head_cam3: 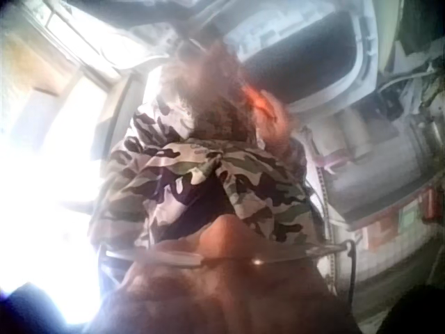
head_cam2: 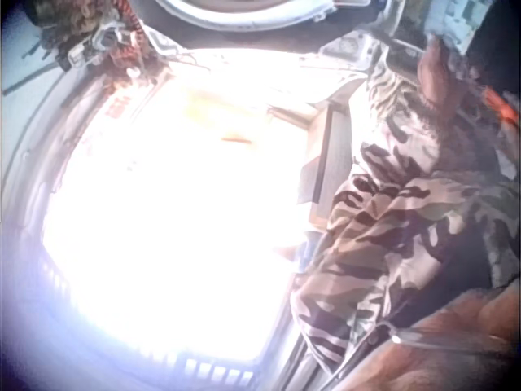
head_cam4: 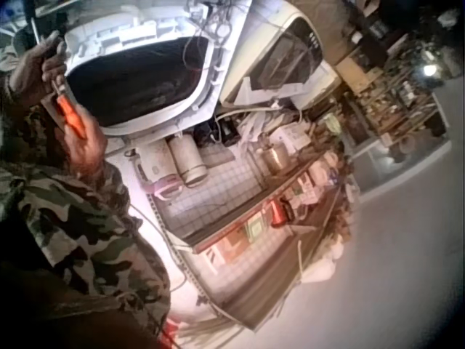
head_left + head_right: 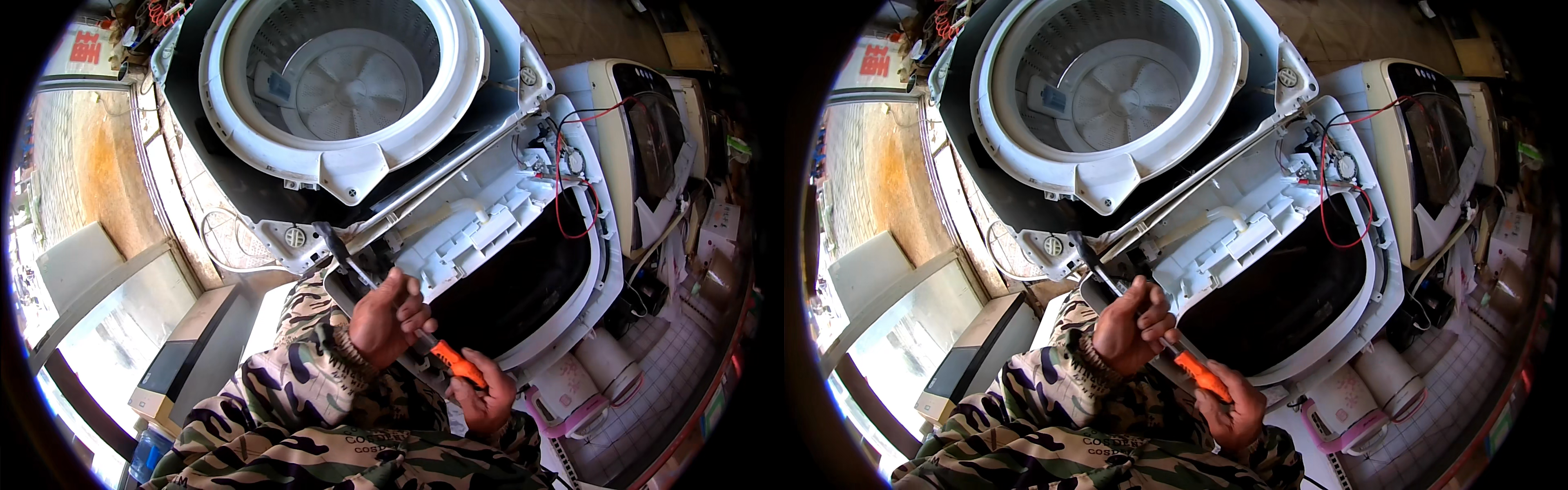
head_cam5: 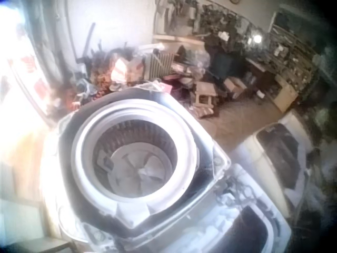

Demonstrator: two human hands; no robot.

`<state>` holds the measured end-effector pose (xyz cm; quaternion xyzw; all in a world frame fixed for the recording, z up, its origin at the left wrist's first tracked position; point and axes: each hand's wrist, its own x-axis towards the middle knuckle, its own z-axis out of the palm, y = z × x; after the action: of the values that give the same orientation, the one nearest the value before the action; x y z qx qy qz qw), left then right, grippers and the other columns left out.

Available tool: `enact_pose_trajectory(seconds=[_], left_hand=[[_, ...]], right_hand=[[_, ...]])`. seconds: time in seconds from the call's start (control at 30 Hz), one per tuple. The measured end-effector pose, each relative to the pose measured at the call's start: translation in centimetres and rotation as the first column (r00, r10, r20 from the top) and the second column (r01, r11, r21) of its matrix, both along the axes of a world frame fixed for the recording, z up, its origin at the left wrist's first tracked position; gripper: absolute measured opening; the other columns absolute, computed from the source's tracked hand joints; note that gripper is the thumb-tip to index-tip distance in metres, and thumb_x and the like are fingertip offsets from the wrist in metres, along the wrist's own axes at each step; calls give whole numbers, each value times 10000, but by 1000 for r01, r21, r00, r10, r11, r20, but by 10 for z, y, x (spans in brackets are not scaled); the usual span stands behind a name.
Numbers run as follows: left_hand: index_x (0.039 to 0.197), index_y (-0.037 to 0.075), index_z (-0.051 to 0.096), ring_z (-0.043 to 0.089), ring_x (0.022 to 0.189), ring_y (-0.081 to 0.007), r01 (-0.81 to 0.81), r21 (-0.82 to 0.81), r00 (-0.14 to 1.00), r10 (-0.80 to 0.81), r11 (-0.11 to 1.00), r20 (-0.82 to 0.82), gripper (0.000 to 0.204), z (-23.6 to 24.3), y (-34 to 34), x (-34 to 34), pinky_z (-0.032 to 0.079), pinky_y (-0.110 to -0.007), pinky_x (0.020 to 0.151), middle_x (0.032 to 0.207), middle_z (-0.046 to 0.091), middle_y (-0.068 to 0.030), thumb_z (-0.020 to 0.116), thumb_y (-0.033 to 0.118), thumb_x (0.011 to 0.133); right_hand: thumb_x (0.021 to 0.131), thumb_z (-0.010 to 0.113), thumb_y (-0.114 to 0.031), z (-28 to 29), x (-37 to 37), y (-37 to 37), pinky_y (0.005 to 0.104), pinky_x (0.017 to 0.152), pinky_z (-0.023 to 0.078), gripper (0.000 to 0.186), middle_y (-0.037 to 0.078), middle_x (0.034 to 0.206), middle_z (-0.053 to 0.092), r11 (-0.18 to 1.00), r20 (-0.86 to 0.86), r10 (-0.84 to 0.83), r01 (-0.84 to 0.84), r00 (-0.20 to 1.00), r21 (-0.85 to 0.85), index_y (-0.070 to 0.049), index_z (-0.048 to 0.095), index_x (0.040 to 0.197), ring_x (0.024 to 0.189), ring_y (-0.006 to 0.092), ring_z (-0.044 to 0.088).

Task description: The person works on the internal components of a top-loading washing machine with its lid open. They use an orange-handled screwdriver to tighten screws and manipulate wires and a small black component near the door latch area. The person repeatedly adjusts and secures parts within the machine's control housing.

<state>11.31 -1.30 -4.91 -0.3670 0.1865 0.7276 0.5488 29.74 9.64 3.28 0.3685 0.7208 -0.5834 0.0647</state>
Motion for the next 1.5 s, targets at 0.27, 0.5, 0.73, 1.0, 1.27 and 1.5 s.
enact_pose_trajectory(seconds=[0.27, 0.5, 0.73, 1.0, 1.27, 1.5], left_hand=[[1267, 11, 579, 669, 916, -231, 163, -25, 970, -165, 986, -176, 315, -33, 22, 14, 567, -369, 838, 1016, 682, -114, 527, 240, 1057], [1269, -16, 555, 649, 884, -215, 135, -17, 975, -136, 991, -176, 322, -57, 22, -6, 556, -339, 788, 988, 679, -120, 508, 225, 1060], [1259, -5, 570, 646, 869, -193, 123, -48, 977, -129, 991, -170, 321, -62, 26, -6, 553, -333, 784, 956, 672, -92, 487, 237, 1066], [1282, -16, 551, 648, 865, -197, 116, -3, 976, -114, 993, -184, 328, -60, 24, -9, 563, -340, 782, 986, 677, -111, 487, 222, 1064], [1285, -28, 544, 646, 863, -203, 103, -20, 979, -105, 994, -177, 334, -63, 27, -11, 568, -345, 773, 997, 678, -123, 495, 212, 1057], [1266, 5, 560, 643, 852, -185, 126, -23, 976, -128, 992, -178, 320, -64, 27, -11, 560, -345, 784, 962, 670, -89, 478, 242, 1068]], right_hand=[[791, 775, -40, -11, -54, 11, 389, 592, 565, 446, 193, 903, 668, 780, -164, 290, -134, 943, 611, 32, 594, 1192, 700, 347, 679], [829, 761, -61, -40, -78, 6, 370, 578, 573, 460, 180, 891, 656, 694, -147, 369, -167, 918, 700, 50, 570, 1233, 690, 320, 684], [802, 759, -15, -43, -88, 5, 392, 583, 558, 427, 187, 864, 643, 706, -137, 344, -160, 929, 690, 47, 597, 1192, 686, 348, 672], [829, 751, -48, -41, -87, 9, 370, 565, 562, 429, 173, 877, 642, 696, -164, 375, -161, 912, 700, 50, 587, 1213, 674, 323, 674], [809, 756, -17, -39, -91, 8, 395, 603, 564, 416, 193, 894, 649, 725, -142, 341, -163, 929, 670, 49, 602, 1190, 705, 356, 678], [804, 759, -18, -39, -91, 9, 399, 605, 564, 426, 190, 892, 648, 729, -150, 343, -163, 927, 665, 40, 601, 1197, 709, 356, 677]])
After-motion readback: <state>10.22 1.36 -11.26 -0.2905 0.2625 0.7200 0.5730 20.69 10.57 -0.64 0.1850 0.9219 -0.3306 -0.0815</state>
